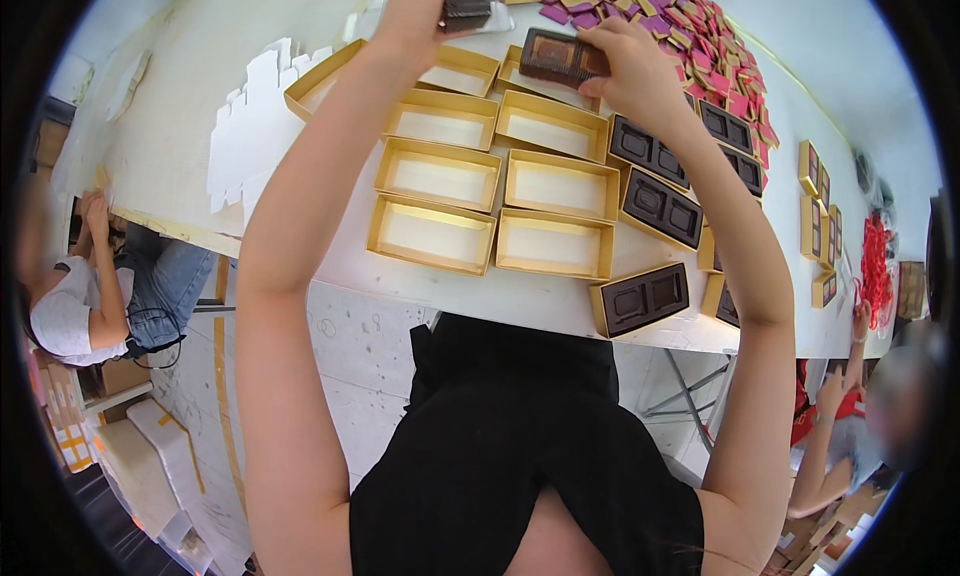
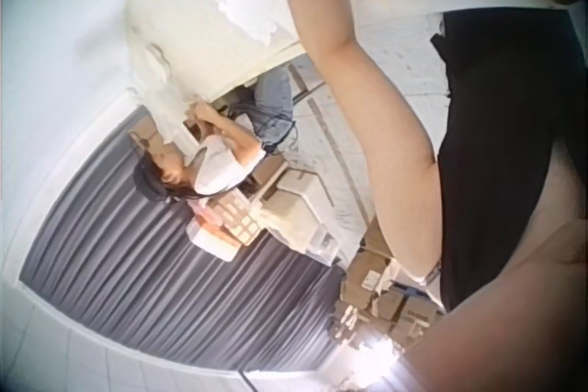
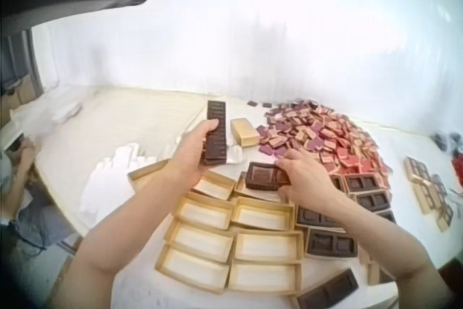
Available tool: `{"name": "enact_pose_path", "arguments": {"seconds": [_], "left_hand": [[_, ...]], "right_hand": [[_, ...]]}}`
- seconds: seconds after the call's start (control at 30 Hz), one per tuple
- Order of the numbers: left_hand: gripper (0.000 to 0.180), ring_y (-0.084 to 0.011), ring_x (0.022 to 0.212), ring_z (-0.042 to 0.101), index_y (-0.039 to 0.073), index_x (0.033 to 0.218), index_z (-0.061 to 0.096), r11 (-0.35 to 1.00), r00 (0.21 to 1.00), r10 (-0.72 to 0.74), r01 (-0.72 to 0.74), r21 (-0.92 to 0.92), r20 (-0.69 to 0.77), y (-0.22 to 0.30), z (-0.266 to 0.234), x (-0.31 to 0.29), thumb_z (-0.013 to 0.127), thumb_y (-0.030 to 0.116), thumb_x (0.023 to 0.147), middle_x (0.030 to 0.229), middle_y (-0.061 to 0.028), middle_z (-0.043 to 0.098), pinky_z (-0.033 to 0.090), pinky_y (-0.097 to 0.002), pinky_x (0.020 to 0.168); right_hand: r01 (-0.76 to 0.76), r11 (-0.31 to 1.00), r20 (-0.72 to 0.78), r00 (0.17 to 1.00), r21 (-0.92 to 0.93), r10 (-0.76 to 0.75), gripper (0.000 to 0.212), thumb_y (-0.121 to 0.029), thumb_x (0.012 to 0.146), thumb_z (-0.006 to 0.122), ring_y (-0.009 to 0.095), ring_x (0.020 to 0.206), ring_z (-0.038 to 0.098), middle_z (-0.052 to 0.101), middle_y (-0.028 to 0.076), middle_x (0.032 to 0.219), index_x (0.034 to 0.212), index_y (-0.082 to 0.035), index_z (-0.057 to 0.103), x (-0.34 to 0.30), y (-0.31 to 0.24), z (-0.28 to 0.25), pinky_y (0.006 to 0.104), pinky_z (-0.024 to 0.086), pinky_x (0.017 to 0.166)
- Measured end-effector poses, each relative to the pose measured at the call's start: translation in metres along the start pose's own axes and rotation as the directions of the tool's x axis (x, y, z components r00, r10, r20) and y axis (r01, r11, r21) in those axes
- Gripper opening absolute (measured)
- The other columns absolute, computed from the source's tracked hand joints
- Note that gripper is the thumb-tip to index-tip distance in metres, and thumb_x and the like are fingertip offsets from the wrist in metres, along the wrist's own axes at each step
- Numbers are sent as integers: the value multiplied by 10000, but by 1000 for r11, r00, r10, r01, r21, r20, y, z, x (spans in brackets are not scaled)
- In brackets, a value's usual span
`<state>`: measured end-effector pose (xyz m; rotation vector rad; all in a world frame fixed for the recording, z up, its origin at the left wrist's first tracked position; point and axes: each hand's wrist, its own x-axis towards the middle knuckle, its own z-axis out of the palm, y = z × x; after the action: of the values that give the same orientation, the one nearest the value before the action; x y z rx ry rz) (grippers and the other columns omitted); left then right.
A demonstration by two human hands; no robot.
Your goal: The person assembles small cosmetic palettes by placing dark plastic inserts into gold cardboard boxes and then inserting pink and purple rectangular inserts into the compartments. The person arranges the completed units on the table.
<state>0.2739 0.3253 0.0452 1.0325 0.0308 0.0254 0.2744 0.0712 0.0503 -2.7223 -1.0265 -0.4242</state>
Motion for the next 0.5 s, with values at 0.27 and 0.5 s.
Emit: {"name": "enact_pose_path", "arguments": {"seconds": [0.27,0.5], "left_hand": [[395,-135,956,623,145,1115,618,900,959,-279,280,335,-53,-19,15,4,565,494,938,1023,-2,647,525,-387,878],[364,-127,951,621,120,1101,618,920,969,-247,241,308,-21,-26,6,11,593,447,943,1015,-12,644,520,-355,888]], "right_hand": [[-89,992,146,986,93,74,535,-101,671,830,309,1033,629,647,108,1074,1176,-35,668,8,-17,12,397,501,884],[-203,898,192,972,390,136,350,-195,814,770,276,1014,653,680,94,1200,1142,-84,720,4,1,21,356,505,878]]}}
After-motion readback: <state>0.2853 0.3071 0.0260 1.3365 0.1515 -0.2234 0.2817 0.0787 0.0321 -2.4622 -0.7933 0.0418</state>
